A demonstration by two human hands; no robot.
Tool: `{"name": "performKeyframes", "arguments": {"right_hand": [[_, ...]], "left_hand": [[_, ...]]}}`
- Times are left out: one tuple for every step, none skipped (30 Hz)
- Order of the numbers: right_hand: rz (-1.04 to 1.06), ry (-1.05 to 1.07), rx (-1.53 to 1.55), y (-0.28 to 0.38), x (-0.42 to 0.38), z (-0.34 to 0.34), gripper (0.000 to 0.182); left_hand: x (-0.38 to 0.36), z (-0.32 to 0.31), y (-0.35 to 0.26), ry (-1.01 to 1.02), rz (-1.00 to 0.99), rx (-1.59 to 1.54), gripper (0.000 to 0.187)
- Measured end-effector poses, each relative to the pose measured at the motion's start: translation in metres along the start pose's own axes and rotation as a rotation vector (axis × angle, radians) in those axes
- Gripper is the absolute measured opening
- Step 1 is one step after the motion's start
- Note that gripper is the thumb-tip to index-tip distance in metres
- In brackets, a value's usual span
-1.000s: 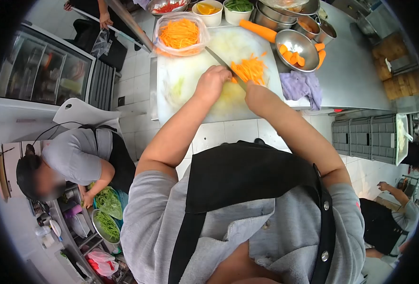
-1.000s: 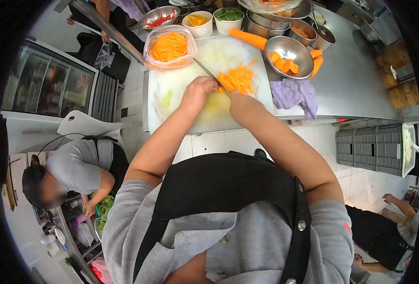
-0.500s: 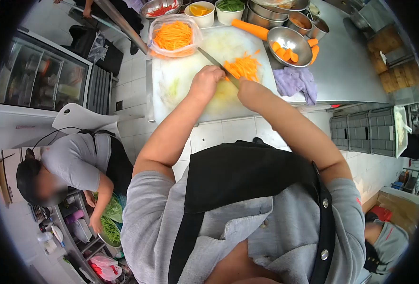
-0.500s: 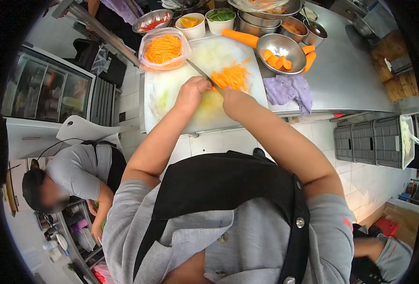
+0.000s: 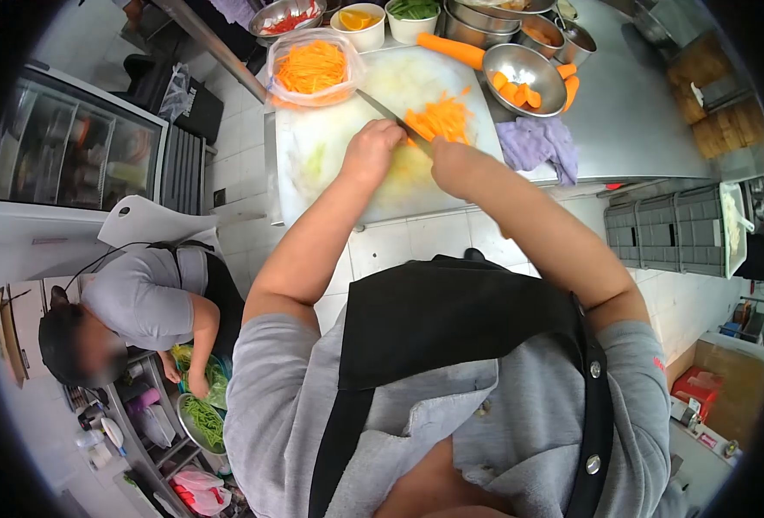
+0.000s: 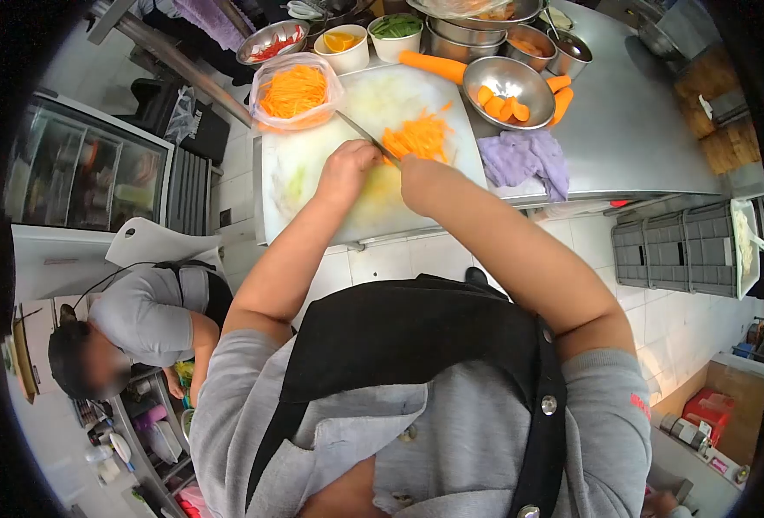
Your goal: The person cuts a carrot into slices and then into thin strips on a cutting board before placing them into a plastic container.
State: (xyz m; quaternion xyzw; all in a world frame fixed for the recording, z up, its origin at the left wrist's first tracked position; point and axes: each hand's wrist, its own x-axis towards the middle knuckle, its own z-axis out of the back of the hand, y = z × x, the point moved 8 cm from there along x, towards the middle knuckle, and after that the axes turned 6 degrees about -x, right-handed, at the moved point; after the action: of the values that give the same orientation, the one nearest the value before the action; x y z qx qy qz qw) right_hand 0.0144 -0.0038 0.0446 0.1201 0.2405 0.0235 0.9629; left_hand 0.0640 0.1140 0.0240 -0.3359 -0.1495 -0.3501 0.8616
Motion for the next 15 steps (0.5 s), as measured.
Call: {"name": "performKeyframes", "arguments": {"right_hand": [[0.015,-0.031,0.004,-0.004,0.007,-0.006,0.025],[0.033,-0.063,0.010,-0.011,0.021,-0.019,0.025],[0.055,-0.095,0.014,-0.013,0.030,-0.025,0.025],[0.041,-0.047,0.009,-0.005,0.020,-0.017,0.025],[0.019,0.002,0.010,0.000,0.007,-0.006,0.025],[-0.002,0.038,0.002,0.003,0.001,0.005,0.025],[-0.002,0.020,0.031,-0.001,0.005,0.000,0.025],[-0.001,0.005,0.058,-0.006,0.012,-0.012,0.025],[0.002,-0.011,0.085,-0.006,0.013,-0.014,0.025],[-0.004,-0.014,0.074,-0.008,0.014,-0.013,0.025],[-0.005,-0.017,0.063,-0.007,0.017,-0.012,0.024],[-0.009,-0.012,0.060,-0.004,0.015,-0.012,0.024],[-0.013,0.018,0.052,-0.001,0.009,-0.010,0.025],[-0.018,0.041,0.038,0.003,0.001,-0.001,0.025],[-0.025,0.064,0.019,0.003,-0.003,0.003,0.026]], "left_hand": [[-0.001,-0.001,0.001,0.000,0.007,-0.012,0.006],[-0.001,-0.001,0.003,0.001,0.014,-0.022,0.005],[0.002,0.001,0.003,-0.008,0.006,-0.020,0.005],[0.001,0.003,0.002,-0.003,0.002,-0.021,0.005],[-0.001,0.003,-0.001,0.008,-0.006,-0.025,0.004],[0.000,0.003,0.001,0.008,-0.005,-0.026,0.004],[0.000,0.001,0.003,0.002,-0.001,-0.030,0.005],[0.000,0.000,0.004,-0.005,0.007,-0.035,0.005],[-0.001,-0.002,0.004,-0.002,0.003,-0.046,0.005],[0.000,-0.002,0.006,0.000,0.000,-0.054,0.005],[0.000,-0.002,0.008,0.002,-0.002,-0.059,0.005],[-0.003,0.000,0.008,0.005,0.003,-0.046,0.005],[-0.003,0.000,0.005,0.013,0.003,-0.035,0.006],[0.000,0.001,0.004,0.014,-0.002,-0.026,0.006],[0.002,0.001,0.004,0.011,0.001,-0.034,0.005]]}}
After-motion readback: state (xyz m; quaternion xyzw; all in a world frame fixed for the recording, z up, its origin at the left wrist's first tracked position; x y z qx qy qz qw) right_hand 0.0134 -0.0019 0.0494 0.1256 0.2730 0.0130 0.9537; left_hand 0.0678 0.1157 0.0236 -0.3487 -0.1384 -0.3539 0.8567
